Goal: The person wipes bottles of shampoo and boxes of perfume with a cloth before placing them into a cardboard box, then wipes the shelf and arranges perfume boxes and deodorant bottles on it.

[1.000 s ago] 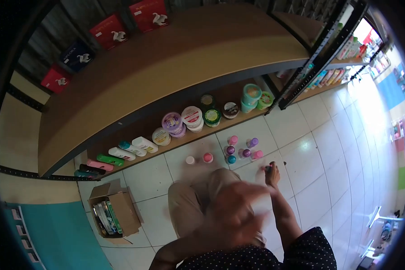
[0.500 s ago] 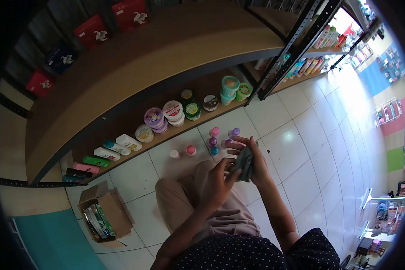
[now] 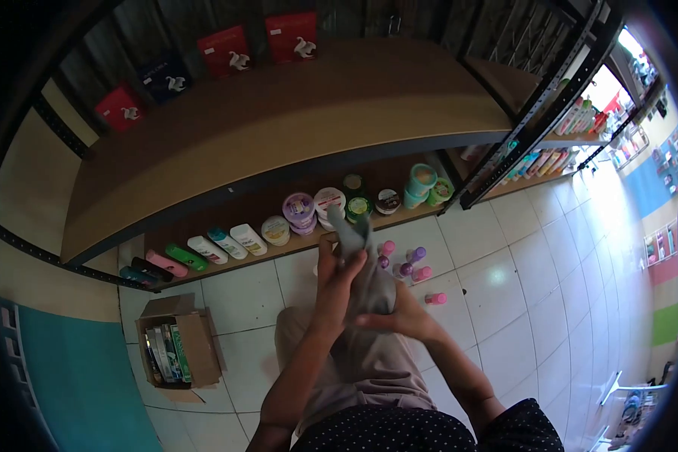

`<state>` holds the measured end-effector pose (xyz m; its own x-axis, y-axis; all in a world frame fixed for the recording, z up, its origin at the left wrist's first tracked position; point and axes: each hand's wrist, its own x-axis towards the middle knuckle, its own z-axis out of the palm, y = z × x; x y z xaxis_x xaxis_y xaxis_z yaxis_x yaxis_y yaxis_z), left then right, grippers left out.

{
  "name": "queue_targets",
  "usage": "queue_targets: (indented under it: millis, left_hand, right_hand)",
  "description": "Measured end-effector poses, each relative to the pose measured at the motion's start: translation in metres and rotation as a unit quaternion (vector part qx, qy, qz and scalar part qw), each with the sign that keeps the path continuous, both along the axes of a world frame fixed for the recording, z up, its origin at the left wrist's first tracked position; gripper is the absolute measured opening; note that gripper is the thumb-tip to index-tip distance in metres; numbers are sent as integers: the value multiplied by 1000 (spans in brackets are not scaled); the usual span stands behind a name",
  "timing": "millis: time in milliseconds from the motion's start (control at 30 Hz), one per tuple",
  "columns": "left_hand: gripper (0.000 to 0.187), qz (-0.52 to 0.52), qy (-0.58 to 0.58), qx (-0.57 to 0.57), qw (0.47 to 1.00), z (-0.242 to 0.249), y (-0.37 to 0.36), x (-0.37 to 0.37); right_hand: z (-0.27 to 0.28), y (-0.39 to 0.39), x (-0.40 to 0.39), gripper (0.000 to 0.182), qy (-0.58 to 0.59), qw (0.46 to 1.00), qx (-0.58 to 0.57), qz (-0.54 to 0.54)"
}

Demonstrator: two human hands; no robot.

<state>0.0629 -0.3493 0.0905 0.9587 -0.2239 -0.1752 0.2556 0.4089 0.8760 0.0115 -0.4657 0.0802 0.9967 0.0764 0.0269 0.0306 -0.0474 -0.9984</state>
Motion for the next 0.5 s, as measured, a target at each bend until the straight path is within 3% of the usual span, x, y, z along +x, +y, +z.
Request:
queue_targets:
  millis: [67,133,200,267,333,400,433,467,500]
  left_hand:
    - [32,5,-30,-17,999,3,2,5]
    - [32,32,-79,-62,994,3,8,10]
    - [32,41,-100,-65,992,4,13,12]
    - [32,47,-119,-70,989,4,14,10]
    - [31,48,-235,98,966,-1,10,0]
    - [29,27,-245,116,962,-2,11,-3]
    - [27,8,-253,135,958,-2,12,-3]
    - [27,9,-254,136,958,-5,15,-1]
    - [27,-5,-131,13,991,-11,21,2]
  right_hand:
    - [-2,9,3,40,42,999,15,-18]
    - [13,7,6,42,47,997,-45,-41]
    - [20,8,8,36,-73,994,-60,-57]
    - [15,5,15,32,-119,987,-79,-77]
    - [11,5,22,28,-164,976,-98,-102]
    - [11,12,29,15,-28,987,57,-148]
    - [10,11,29,15,-29,987,58,-148]
    - [10,10,30,12,-44,986,-17,-157]
    - [10,9,30,14,-59,980,-92,-165]
